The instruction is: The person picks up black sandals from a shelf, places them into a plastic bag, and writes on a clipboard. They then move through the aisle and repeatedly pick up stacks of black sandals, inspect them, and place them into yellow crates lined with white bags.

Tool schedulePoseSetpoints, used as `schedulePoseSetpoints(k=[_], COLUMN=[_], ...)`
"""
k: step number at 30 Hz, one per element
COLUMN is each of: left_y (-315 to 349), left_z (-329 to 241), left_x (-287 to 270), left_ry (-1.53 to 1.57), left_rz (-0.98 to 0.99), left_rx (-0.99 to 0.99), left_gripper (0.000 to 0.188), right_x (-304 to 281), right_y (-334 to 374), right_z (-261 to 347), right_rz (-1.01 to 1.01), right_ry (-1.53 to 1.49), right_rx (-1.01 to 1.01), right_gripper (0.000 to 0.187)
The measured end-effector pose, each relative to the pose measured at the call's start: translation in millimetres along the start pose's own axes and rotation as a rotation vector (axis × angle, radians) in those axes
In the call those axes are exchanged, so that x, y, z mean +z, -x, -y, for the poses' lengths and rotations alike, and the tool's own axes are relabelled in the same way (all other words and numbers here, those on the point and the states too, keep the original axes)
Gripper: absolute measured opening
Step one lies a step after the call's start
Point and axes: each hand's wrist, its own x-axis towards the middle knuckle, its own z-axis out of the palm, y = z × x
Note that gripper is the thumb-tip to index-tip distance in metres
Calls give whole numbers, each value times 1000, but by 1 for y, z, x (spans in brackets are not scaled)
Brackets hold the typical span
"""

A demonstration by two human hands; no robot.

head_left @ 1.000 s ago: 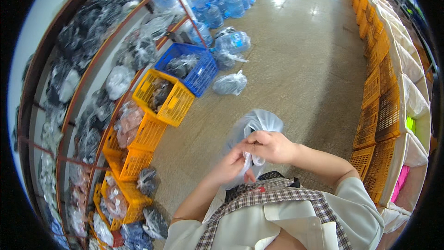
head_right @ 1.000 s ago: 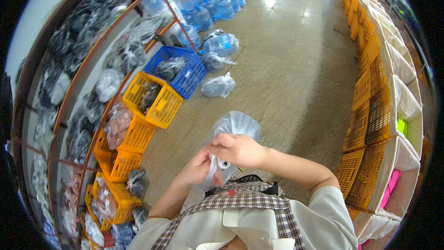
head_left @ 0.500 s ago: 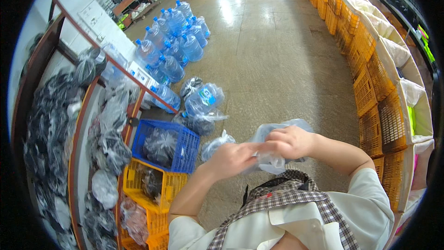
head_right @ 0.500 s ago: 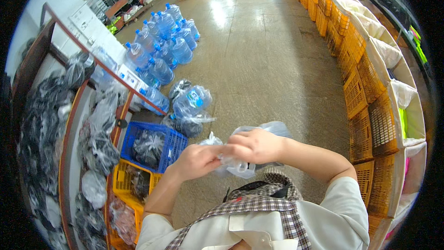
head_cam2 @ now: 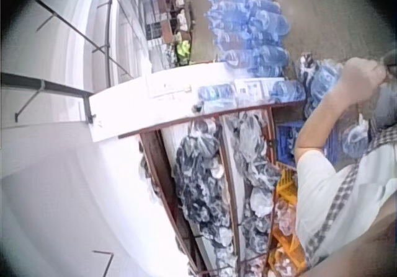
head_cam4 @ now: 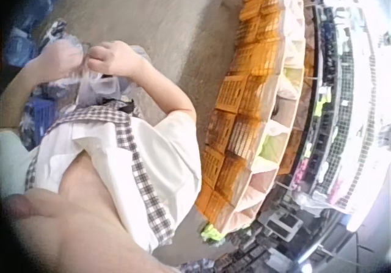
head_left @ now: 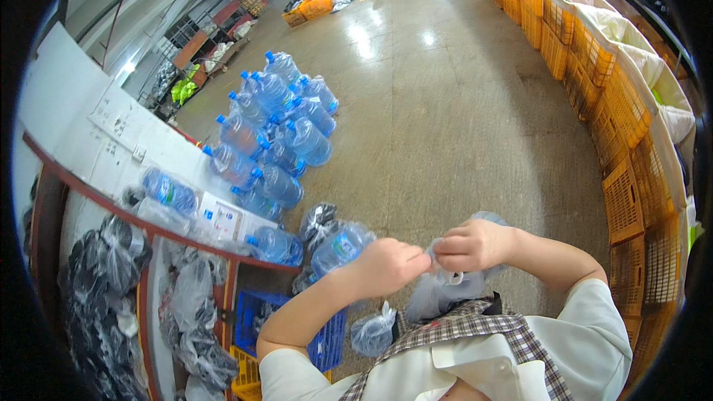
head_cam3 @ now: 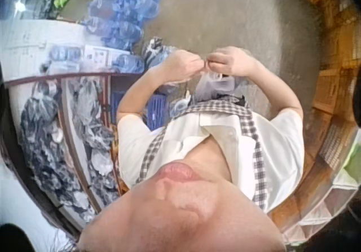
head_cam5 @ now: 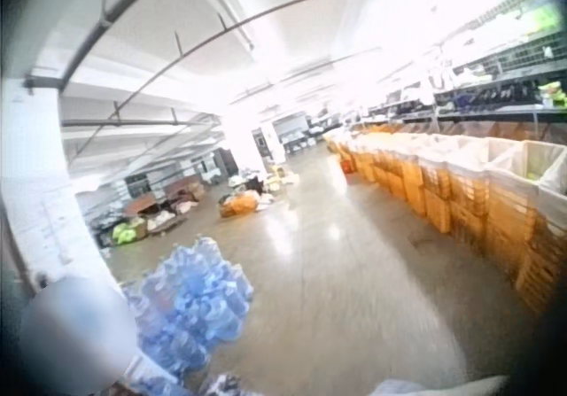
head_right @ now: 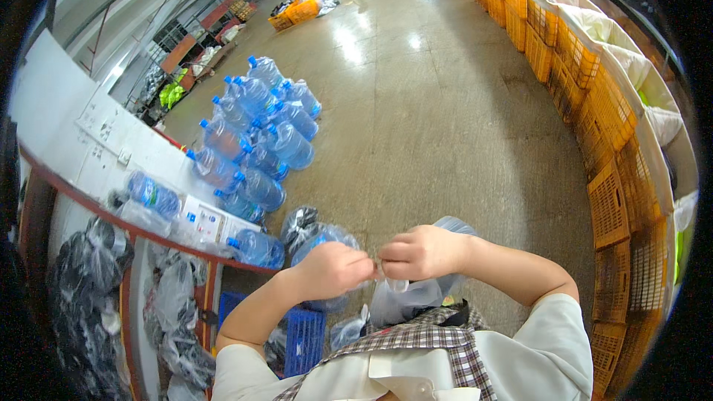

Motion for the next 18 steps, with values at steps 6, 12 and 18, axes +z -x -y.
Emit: schedulePoseSetpoints(k=[6,12,18], left_y=[-45,-92,-85], left_z=[182,392,601], left_x=[-1,-93,-118], left_ry=[50,25,130], left_rz=[-173,-323,-289], left_rx=[69,21,-346], left_gripper=[10,5,8], right_x=[37,26,-15], right_y=[0,-63,-8], right_z=[-191,-419,-612], right_rz=[151,35,-48], right_ry=[-81,166,413], right_rx=[-55,-84,552], right_gripper=[22,19,13])
